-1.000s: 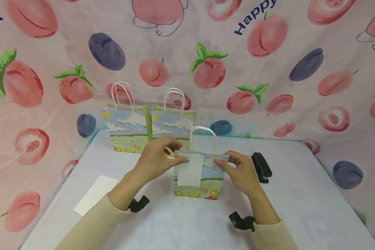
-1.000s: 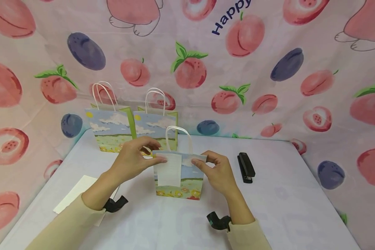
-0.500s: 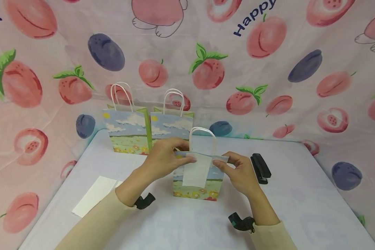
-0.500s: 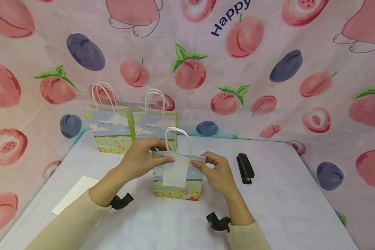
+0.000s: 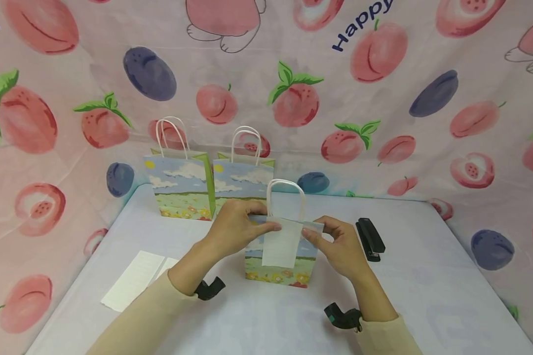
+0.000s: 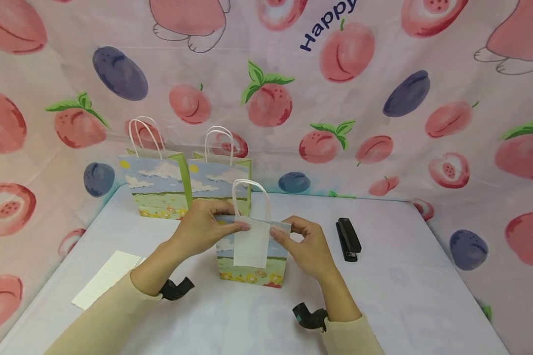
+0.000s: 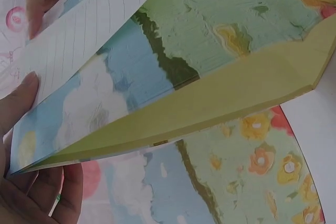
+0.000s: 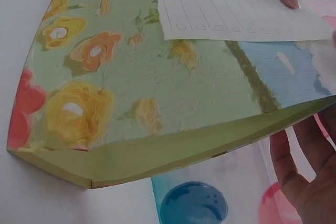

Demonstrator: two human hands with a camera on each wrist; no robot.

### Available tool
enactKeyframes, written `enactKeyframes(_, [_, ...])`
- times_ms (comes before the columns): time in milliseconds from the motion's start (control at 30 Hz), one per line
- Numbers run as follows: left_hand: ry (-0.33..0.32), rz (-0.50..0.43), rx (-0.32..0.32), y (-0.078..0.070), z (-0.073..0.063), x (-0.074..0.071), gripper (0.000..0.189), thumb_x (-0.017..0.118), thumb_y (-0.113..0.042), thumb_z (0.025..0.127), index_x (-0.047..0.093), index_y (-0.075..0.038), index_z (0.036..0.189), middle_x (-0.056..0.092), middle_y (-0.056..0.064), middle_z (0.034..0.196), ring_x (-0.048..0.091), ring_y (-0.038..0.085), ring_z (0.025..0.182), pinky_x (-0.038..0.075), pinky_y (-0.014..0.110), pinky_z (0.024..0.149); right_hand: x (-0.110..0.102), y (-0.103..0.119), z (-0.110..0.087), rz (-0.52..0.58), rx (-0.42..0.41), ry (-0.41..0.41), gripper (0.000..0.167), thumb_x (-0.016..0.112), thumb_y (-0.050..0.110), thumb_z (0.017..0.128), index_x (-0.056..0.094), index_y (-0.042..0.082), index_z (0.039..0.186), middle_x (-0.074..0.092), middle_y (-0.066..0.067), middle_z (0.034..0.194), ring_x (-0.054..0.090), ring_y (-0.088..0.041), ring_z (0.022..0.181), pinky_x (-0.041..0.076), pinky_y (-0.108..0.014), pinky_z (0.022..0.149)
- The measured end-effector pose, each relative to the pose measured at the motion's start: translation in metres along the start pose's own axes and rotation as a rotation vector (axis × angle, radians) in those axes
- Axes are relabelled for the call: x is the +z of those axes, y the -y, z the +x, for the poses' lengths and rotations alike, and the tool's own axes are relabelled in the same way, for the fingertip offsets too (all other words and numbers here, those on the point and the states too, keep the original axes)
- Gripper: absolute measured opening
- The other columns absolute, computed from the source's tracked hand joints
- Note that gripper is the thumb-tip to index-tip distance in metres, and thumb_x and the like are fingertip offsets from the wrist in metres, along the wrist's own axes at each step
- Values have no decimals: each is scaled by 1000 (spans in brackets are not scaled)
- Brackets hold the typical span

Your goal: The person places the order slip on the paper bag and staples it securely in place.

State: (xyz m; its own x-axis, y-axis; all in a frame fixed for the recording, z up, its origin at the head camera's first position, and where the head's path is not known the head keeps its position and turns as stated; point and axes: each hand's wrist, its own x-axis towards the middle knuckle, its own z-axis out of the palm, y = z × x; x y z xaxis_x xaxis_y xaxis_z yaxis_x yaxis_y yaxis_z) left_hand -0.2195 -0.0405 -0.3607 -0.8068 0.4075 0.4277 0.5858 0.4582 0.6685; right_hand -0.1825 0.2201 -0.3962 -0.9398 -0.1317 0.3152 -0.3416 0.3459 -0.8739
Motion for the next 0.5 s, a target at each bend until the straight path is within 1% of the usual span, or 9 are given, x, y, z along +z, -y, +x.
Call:
enactKeyframes(67, [-6, 3, 2, 0, -1, 0, 25, 91, -28, 80, 82, -14, 99, 79, -4, 94, 72, 8, 83, 59, 24, 70, 1, 0, -1, -4, -5, 4, 8, 76, 12, 94, 76, 10, 102, 77, 0, 96, 65, -14, 105, 49, -47, 98])
enactKeyframes(133, [-15, 5, 13, 0, -1, 0, 25, 91, -28, 79, 82, -14, 97, 79, -4, 92, 72, 8, 83, 59, 24, 70, 3, 1, -1, -6, 2, 6, 12, 78, 12, 93, 76, 10, 104, 77, -2, 98, 65, -14, 104, 53, -44, 94])
enactKeyframes(233, [-32, 9, 39, 0, -2, 1, 23, 91, -29, 79, 82, -14, 94, 79, -5, 89, 71, 7, 80, 58, 23, 68, 6, 3, -2, -2, 18, -1, 16, 81, 13, 90, 76, 10, 105, 76, -6, 102, 66, -14, 101, 60, -36, 84])
enactKeyframes(300, [-44, 12, 53, 1, -3, 2, 22, 91, -30, 79, 82, -15, 91, 78, -6, 86, 70, 6, 78, 56, 23, 66, 8, 4, -3, -2, 22, -9, 16, 81, 14, 90, 76, 9, 105, 76, -8, 104, 67, -13, 99, 62, -32, 79])
enactKeyframes(400, [-50, 1, 52, 3, -4, 3, 21, 91, -30, 79, 81, -15, 90, 78, -6, 85, 68, 4, 75, 55, 22, 64, 10, 4, -3, -4, 9, -20, 14, 80, 13, 92, 77, 7, 103, 76, -10, 104, 67, -12, 98, 62, -30, 78])
enactKeyframes(500, [-37, -30, 20, 6, -6, 5, 21, 91, -30, 79, 80, -17, 92, 78, -7, 88, 67, 5, 77, 55, 23, 65, 12, 4, -3, -11, 1, -27, 12, 79, 13, 92, 76, 7, 102, 76, -10, 103, 67, -12, 98, 61, -31, 79])
